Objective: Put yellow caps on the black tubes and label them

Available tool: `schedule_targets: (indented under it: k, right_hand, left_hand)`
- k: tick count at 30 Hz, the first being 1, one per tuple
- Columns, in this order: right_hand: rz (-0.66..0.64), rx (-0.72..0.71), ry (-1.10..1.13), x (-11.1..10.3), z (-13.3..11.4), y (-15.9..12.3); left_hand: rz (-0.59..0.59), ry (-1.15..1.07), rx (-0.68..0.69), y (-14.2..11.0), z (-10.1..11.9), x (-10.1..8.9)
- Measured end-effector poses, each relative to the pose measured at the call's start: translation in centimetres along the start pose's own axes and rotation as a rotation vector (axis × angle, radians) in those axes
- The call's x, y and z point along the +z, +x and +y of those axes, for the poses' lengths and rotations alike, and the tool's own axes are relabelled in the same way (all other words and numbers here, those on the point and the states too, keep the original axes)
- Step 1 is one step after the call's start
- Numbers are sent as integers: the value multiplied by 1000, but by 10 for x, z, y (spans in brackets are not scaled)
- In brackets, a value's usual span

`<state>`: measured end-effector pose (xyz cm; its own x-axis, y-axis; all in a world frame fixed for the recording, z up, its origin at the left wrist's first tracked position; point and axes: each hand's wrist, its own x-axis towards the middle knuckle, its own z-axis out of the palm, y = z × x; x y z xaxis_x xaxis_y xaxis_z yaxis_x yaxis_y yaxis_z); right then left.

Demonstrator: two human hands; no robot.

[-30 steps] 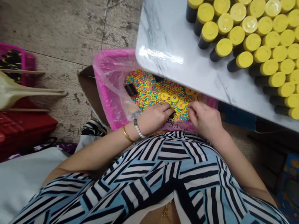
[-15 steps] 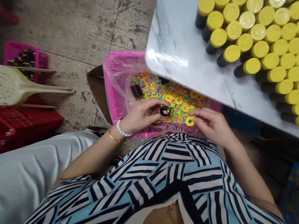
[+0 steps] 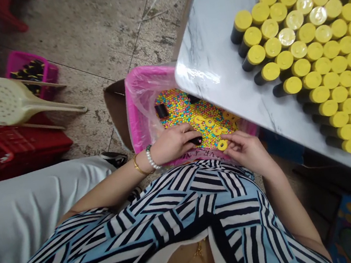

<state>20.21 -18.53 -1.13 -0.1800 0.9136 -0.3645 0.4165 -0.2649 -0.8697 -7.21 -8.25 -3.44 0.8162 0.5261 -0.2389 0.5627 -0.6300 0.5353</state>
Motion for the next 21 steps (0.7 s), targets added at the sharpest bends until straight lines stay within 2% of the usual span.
schedule_targets:
  k: [2,8,13,16,18,21]
  right_hand:
    - [14,-5,-25,0,-1,0]
    - [52,10,-6,-4,-3,-2]
    - [-14,54,171,-4,-1,-5]
    - [-39,96,243,-3,1,-6]
    - [-34,119,281,-3,3,-7]
    - [3,111,279,-5,5,-9]
  left_hand:
    - [18,-64,39,-1,1,0]
    - [103,-237,43,3,-13,8]
    - [178,-519,164,7,-16,2]
    - [197,-633,190,7,-18,-2]
    - [195,-587,185,5,-19,-2]
    - [157,-289,111,4,-16,6]
